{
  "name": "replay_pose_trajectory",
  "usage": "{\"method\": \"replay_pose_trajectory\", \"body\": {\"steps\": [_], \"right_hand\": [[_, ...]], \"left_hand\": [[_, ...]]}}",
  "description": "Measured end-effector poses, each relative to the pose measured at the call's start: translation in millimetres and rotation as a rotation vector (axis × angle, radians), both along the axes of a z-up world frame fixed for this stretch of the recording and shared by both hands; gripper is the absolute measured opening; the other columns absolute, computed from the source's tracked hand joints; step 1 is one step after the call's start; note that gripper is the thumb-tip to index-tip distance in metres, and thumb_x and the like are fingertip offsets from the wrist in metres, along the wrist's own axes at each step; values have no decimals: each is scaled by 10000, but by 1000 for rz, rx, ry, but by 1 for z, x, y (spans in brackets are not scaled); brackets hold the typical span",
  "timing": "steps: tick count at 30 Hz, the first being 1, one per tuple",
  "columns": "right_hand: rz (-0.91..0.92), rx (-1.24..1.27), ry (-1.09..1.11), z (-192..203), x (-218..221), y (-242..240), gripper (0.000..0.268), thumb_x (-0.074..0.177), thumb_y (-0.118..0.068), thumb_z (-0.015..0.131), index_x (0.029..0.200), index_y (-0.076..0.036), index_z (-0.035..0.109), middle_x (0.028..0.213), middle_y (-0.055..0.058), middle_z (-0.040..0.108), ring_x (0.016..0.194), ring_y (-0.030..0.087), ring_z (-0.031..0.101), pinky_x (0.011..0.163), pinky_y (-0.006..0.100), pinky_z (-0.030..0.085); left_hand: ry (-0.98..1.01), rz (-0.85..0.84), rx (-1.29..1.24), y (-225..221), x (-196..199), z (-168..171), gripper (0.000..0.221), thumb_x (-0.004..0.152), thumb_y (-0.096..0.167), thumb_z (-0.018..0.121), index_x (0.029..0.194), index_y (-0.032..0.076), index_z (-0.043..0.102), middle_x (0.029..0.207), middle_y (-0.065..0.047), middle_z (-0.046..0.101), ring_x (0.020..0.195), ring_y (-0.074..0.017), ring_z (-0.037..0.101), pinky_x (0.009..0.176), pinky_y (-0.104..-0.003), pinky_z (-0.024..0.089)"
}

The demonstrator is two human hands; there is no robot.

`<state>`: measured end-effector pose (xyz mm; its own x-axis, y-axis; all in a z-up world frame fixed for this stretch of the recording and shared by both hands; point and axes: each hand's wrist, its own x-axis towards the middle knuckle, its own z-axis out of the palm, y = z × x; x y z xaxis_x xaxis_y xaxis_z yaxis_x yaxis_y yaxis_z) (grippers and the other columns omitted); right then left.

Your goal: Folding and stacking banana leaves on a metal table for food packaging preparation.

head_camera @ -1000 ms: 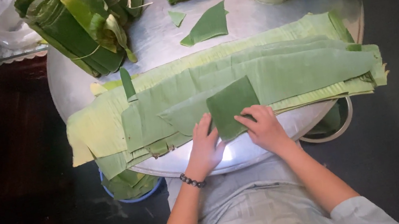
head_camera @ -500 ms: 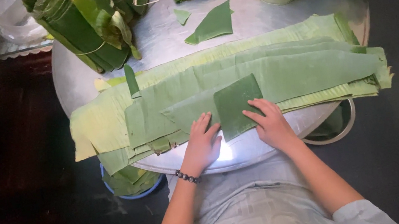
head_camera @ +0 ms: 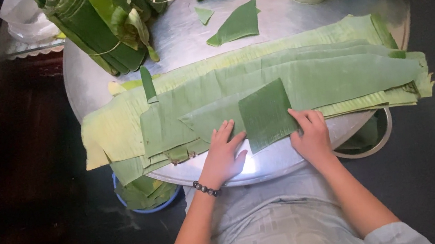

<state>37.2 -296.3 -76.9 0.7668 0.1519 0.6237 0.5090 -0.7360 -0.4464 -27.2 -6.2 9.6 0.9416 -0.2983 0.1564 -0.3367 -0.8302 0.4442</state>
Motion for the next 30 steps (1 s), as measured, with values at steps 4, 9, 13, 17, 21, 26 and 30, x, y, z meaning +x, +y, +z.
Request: {"method": "replay_pose_trajectory", "body": {"steps": [4,9,13,17,21,26,30], "right_hand": [[20,-55,-45,6,0,4,695,631,-20,663,1293,-214,748,1002,36,592,936,252,606,914,397,517],[37,-109,-85,8,-1,7,613,641,-58,686,1228,-220,760,1092,64,597,983,275,616,891,418,516],[37,-126,-74,11,-3,9,588,671,-87,679,1235,-235,755,1126,64,591,987,273,612,867,417,507],[35,-145,-57,16,-5,11,577,703,-98,659,1251,-254,751,1147,51,590,1002,263,611,842,411,492],[85,-101,-25,20,-10,13,578,739,-39,647,1268,-245,756,1156,55,616,1014,266,631,880,395,500],[181,-73,-90,42,-14,17,535,787,-12,656,1270,-221,751,1248,42,677,1048,259,647,932,387,511],[164,-106,-100,40,-14,17,464,806,-50,671,1218,-239,765,1271,-5,694,1067,238,636,926,384,498]], "left_hand": [[-1,-13,-49,5,2,-4,464,844,305,674,1278,141,667,1495,-226,513,1442,-419,440,1160,-623,337],[-73,-11,-91,14,4,-18,381,854,242,682,1209,105,688,1450,-218,555,1412,-407,481,1152,-579,375],[-170,-27,-114,21,4,-26,300,876,188,677,1162,107,715,1371,-228,593,1346,-424,537,1159,-541,405],[-162,30,10,16,-1,-8,292,896,259,655,1168,176,724,1355,-176,603,1353,-416,527,1108,-665,379],[-165,39,47,15,-3,-11,308,900,261,648,1192,184,710,1357,-161,605,1354,-396,529,1085,-687,386],[-103,18,-26,21,-4,-5,304,899,243,650,1192,186,709,1376,-162,602,1366,-396,524,1094,-682,381],[-111,10,-46,22,-5,-4,297,900,226,651,1189,181,707,1371,-165,605,1367,-396,524,1099,-678,376]]}}
